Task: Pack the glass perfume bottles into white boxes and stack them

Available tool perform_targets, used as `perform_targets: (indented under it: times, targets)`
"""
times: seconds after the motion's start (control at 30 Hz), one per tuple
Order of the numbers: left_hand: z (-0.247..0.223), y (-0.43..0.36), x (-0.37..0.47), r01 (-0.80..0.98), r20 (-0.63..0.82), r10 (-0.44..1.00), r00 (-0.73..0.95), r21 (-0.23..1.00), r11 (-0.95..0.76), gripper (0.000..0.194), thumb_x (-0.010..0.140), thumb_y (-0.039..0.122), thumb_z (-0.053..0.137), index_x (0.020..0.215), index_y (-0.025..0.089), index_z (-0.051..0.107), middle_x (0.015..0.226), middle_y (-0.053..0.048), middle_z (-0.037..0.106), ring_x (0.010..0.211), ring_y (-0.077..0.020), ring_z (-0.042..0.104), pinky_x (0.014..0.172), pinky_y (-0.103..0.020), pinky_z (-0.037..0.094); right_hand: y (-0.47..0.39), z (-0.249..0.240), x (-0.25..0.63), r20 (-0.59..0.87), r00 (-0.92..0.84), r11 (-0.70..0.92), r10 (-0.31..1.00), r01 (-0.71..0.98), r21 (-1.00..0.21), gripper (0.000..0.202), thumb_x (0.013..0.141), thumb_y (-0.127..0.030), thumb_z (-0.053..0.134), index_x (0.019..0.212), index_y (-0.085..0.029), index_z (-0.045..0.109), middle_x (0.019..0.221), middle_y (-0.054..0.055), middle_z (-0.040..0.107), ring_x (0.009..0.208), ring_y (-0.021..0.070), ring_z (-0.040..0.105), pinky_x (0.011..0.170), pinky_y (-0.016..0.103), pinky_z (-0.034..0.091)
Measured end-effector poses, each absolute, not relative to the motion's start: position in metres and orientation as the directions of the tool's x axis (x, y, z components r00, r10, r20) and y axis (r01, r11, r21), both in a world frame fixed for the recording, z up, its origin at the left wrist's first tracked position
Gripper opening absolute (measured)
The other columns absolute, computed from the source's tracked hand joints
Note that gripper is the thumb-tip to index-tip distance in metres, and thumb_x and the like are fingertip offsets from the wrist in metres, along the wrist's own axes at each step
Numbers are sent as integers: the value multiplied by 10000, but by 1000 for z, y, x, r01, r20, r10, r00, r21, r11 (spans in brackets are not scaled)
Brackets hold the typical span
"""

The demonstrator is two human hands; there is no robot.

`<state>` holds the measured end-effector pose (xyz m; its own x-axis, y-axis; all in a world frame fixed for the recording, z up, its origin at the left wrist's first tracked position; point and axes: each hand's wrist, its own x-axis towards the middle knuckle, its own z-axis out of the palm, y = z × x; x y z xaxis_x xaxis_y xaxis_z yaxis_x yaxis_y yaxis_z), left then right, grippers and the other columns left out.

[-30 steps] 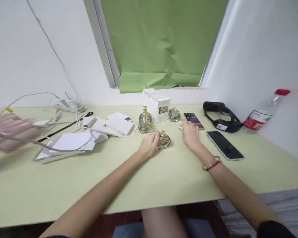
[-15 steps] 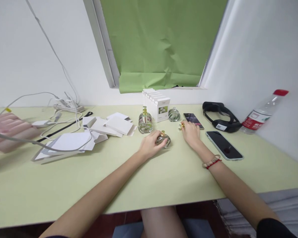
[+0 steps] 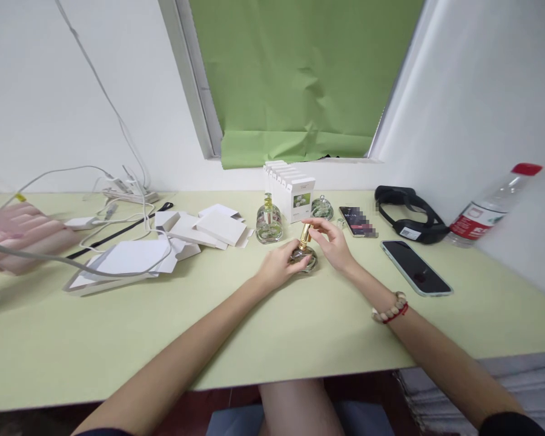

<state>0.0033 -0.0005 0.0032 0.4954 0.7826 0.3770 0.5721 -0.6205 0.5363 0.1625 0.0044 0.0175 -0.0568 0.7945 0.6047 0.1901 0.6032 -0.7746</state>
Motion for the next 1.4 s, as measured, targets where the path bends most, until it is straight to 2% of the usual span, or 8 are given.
perform_targets:
  times: [0.17, 0.37, 0.53, 0.73, 0.93, 1.13, 1.3, 1.4]
  targets:
    - [2, 0, 3, 563, 380, 780, 497, 543, -623, 295, 819, 445, 455, 969, 199, 520, 795, 8, 590, 632, -112, 508, 601, -217, 390, 1, 17, 161, 628, -105, 634, 771, 225, -740, 203, 798, -301, 522, 947, -226, 636, 970, 20, 634, 907, 156, 562, 781, 293, 412]
    - [1, 1, 3, 546, 387, 773, 502, 551, -630, 279, 816, 423, 460, 956, 191, 526, 783, 8, 588, 640, -112, 506, 601, -215, 386, -2, 19, 160, 666, -142, 680, 732, 193, -707, 173, 767, -277, 574, 897, -228, 677, 871, 16, 634, 846, 148, 561, 749, 290, 424]
    - [2, 1, 4, 559, 379, 782, 494, 550, -620, 277, 813, 446, 449, 900, 192, 517, 766, 12, 567, 633, -107, 488, 599, -214, 378, 0, 19, 160, 576, -122, 586, 808, 62, -808, 181, 768, -358, 589, 840, -243, 709, 826, 12, 618, 844, 148, 564, 771, 294, 442]
    - [3, -2, 4, 573, 373, 785, 494, 539, -617, 283, 819, 463, 431, 888, 198, 502, 742, 21, 544, 614, -104, 469, 591, -213, 372, 5, 19, 161, 475, -101, 472, 874, -56, -880, 214, 661, -441, 673, 732, -243, 712, 813, 8, 639, 846, 160, 573, 796, 314, 453]
    - [4, -2, 4, 594, 359, 804, 474, 545, -592, 289, 810, 467, 444, 901, 202, 514, 714, 25, 561, 597, -110, 492, 567, -211, 369, 7, 20, 162, 457, -123, 448, 881, -98, -889, 223, 612, -448, 702, 695, -240, 704, 790, 3, 641, 809, 149, 586, 756, 301, 473]
    - [3, -2, 4, 596, 355, 805, 476, 543, -592, 315, 815, 450, 448, 989, 198, 518, 738, 13, 586, 615, -117, 514, 577, -216, 382, 8, 20, 161, 380, -191, 350, 905, -175, -920, 241, 532, -364, 773, 705, -218, 692, 781, -5, 647, 697, 115, 590, 647, 260, 491]
    - [2, -1, 4, 605, 359, 810, 464, 539, -585, 347, 808, 460, 453, 1021, 195, 526, 765, 3, 596, 630, -127, 531, 593, -226, 397, 6, 21, 160, 327, -234, 290, 916, -178, -940, 243, 560, -349, 763, 740, -207, 682, 788, 10, 692, 705, 124, 615, 693, 286, 503]
    - [1, -1, 4, 614, 344, 820, 458, 545, -571, 350, 805, 468, 454, 1012, 197, 532, 761, 2, 598, 638, -133, 540, 599, -229, 406, 5, 20, 160, 315, -223, 282, 923, -168, -945, 275, 550, -363, 766, 760, -205, 685, 751, 7, 690, 680, 124, 616, 653, 272, 498]
